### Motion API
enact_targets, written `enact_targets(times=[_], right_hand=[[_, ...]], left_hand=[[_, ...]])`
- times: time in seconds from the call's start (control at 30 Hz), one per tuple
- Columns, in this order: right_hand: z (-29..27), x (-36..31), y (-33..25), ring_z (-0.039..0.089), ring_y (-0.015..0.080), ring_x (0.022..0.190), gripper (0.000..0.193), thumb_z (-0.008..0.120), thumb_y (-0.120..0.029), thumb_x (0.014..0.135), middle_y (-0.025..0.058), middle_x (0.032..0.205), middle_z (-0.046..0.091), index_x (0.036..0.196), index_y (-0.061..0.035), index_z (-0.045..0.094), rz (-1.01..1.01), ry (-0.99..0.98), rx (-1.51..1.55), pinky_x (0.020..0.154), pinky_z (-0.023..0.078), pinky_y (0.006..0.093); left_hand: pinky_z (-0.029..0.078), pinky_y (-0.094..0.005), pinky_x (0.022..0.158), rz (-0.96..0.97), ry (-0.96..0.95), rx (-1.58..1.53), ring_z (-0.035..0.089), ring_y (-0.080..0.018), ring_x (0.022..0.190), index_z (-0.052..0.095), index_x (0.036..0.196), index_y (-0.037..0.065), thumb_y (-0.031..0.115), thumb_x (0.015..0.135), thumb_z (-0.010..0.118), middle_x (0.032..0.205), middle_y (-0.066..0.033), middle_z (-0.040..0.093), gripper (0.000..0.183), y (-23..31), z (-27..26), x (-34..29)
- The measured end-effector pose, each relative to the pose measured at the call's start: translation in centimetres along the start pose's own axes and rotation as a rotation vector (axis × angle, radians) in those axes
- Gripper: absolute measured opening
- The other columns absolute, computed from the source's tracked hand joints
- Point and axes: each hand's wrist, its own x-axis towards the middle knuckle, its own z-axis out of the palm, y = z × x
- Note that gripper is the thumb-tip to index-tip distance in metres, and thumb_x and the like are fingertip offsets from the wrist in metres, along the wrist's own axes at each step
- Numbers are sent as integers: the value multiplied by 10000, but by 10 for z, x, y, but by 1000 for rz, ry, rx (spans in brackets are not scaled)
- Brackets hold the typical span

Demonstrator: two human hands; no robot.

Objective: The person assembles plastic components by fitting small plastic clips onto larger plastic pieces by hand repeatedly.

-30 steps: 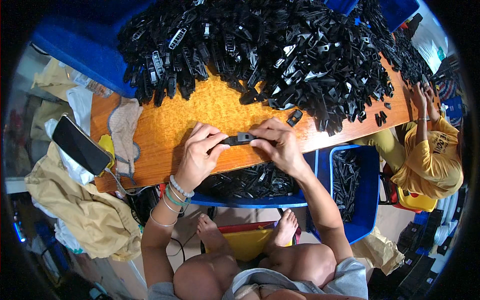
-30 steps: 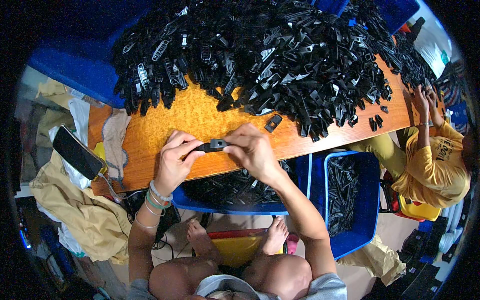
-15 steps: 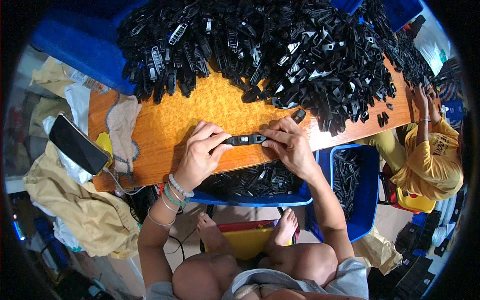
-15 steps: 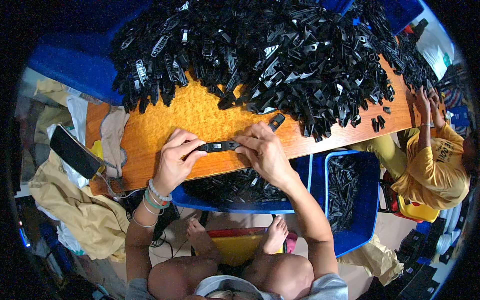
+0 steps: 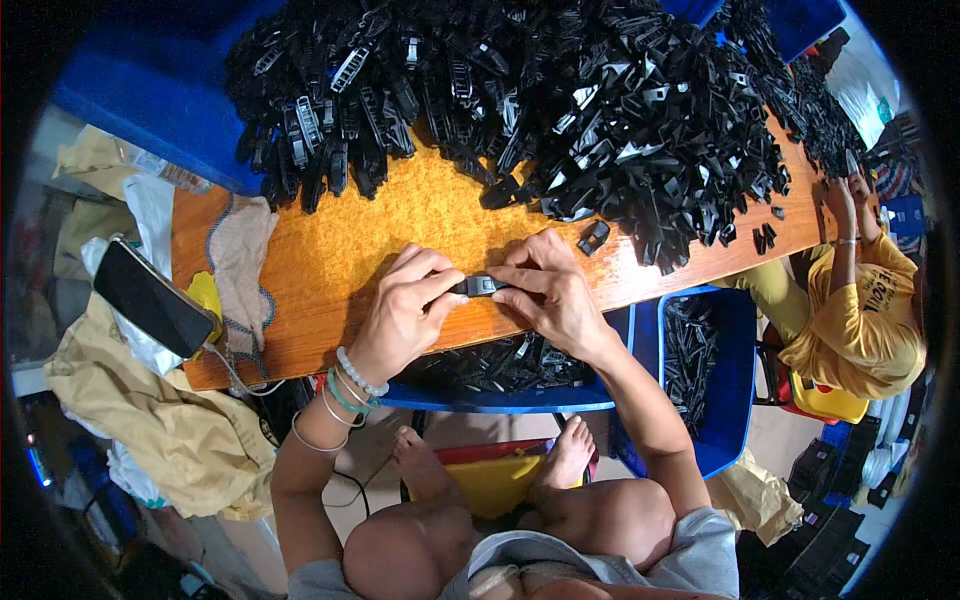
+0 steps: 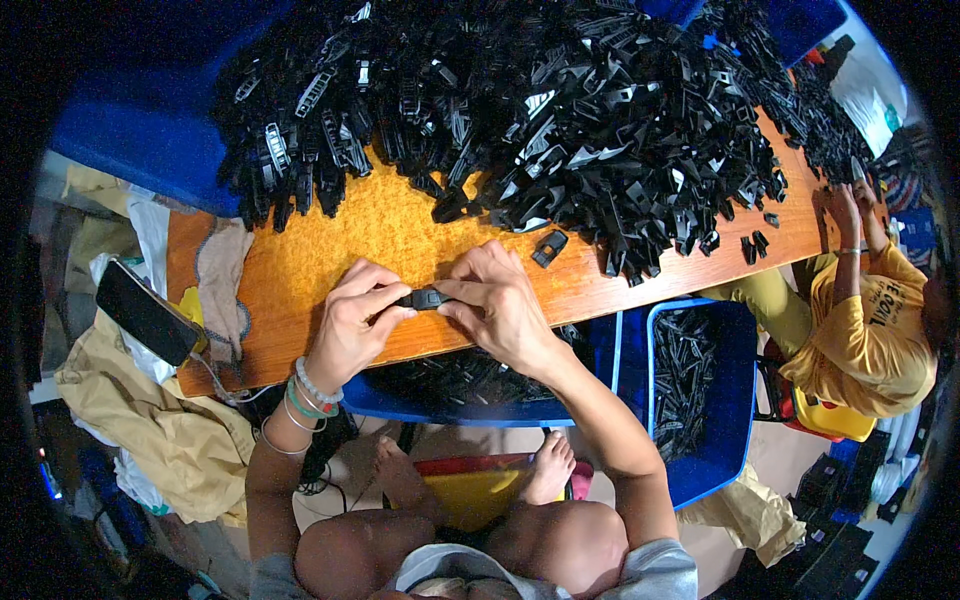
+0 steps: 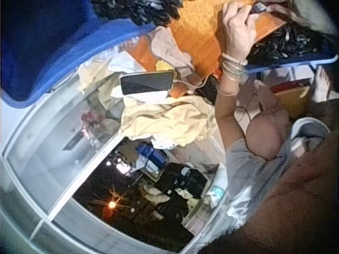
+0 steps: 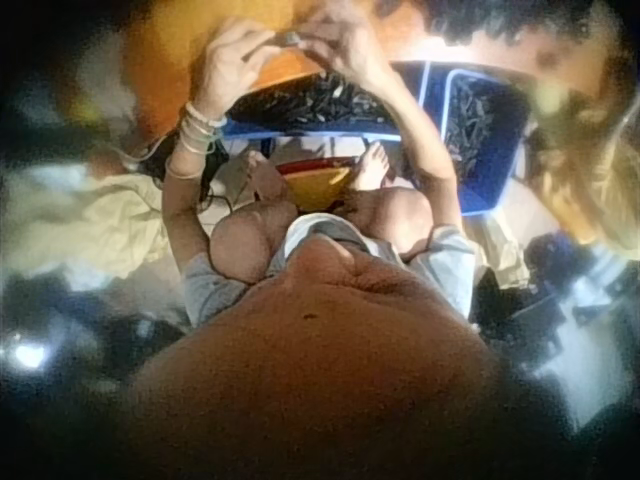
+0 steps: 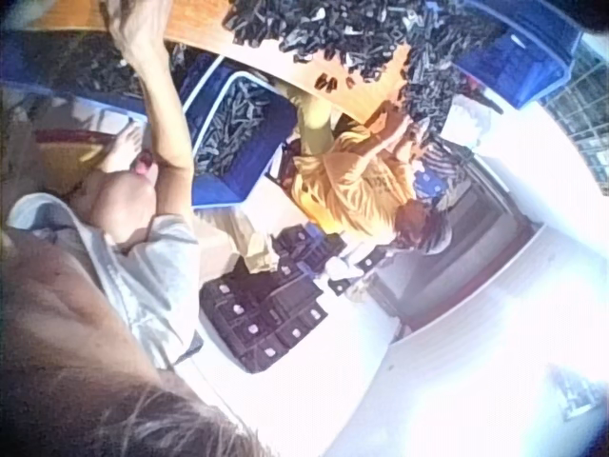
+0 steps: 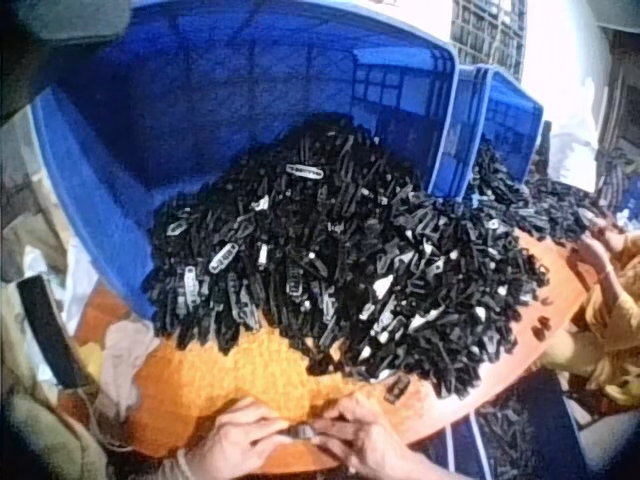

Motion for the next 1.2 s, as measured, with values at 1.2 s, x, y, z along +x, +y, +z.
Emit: enact_targets(times=[1.2], right_hand=[[15,-16,-5,527,293,885,398,750,-119,751,117,935,560,1101,-34,579,59,314,-390,765,386,401]], left_hand=[[482,-355,768,-48,167,113,595,-262,861,664,885,-13,-1,708,774,898,-110,612,209,21,-4,-25]])
